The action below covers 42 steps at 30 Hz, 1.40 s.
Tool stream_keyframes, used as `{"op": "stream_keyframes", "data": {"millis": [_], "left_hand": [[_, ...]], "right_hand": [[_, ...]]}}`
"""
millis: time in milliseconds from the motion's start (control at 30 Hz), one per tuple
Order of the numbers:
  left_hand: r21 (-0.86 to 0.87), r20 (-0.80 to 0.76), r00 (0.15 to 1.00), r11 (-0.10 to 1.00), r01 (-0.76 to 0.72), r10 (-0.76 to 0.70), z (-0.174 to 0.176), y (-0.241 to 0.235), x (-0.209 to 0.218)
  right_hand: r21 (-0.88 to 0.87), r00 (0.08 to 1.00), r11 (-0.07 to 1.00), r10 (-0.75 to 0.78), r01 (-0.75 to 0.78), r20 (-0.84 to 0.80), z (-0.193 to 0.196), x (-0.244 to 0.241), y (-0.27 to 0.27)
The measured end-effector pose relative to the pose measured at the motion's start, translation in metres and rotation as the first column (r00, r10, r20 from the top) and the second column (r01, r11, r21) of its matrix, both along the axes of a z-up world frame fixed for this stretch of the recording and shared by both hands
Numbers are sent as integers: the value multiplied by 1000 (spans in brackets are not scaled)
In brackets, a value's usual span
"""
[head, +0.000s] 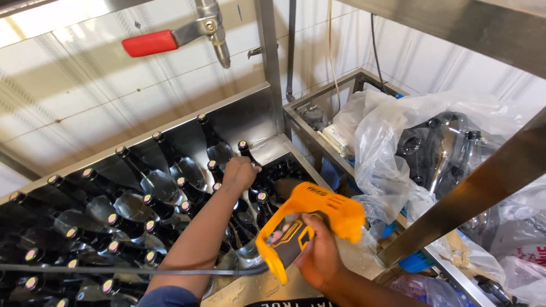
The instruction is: Sealing bottle caps with a heat gun and filling glass bottles at a beverage production station.
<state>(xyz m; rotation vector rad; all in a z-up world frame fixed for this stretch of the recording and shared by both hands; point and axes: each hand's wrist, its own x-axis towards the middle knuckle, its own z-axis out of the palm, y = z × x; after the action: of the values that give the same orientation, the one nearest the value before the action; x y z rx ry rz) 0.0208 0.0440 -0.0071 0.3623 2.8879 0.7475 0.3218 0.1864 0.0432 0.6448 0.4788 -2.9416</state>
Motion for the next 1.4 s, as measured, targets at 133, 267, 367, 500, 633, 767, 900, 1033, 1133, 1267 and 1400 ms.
{"op": "stream_keyframes", "data": {"millis": [133,267,367,500,633,767,900,1033,1133,1267,1400], "left_hand": [[-87,-55,997,995,41,-46,-3,-5,-12],[-268,55,998,963,-13,29,38,-1,10],[-231,54,997,972,-32,46,13,-3,2],[41,74,978,979,-199,196,18,-7,10],[-32,51,965,966,-256,257,40,4,17],[-101,-12,970,965,-242,242,47,7,19],[-120,20,968,962,-246,250,62,7,32],[-117,29,970,964,-238,243,55,7,33],[-95,72,965,965,-245,252,68,11,35],[-117,50,964,960,-254,261,67,8,37],[-235,74,973,952,-197,220,72,13,45]], "right_hand": [[-13,990,999,35,-34,140,11,-6,-9],[-27,996,996,86,-86,-23,2,-7,-7],[10,983,999,52,-51,-177,1,2,-6],[64,955,988,-115,138,-273,0,5,5],[74,958,982,-154,177,-243,5,0,4],[36,996,999,2,1,-87,10,-4,-4],[33,998,999,5,-7,64,0,-6,-4],[106,991,994,15,-1,-131,-4,-1,1],[58,988,997,62,-54,-141,0,1,-1],[64,996,995,81,-78,-42,5,8,-4],[86,1000,996,-20,22,-24,15,-1,0]]}}
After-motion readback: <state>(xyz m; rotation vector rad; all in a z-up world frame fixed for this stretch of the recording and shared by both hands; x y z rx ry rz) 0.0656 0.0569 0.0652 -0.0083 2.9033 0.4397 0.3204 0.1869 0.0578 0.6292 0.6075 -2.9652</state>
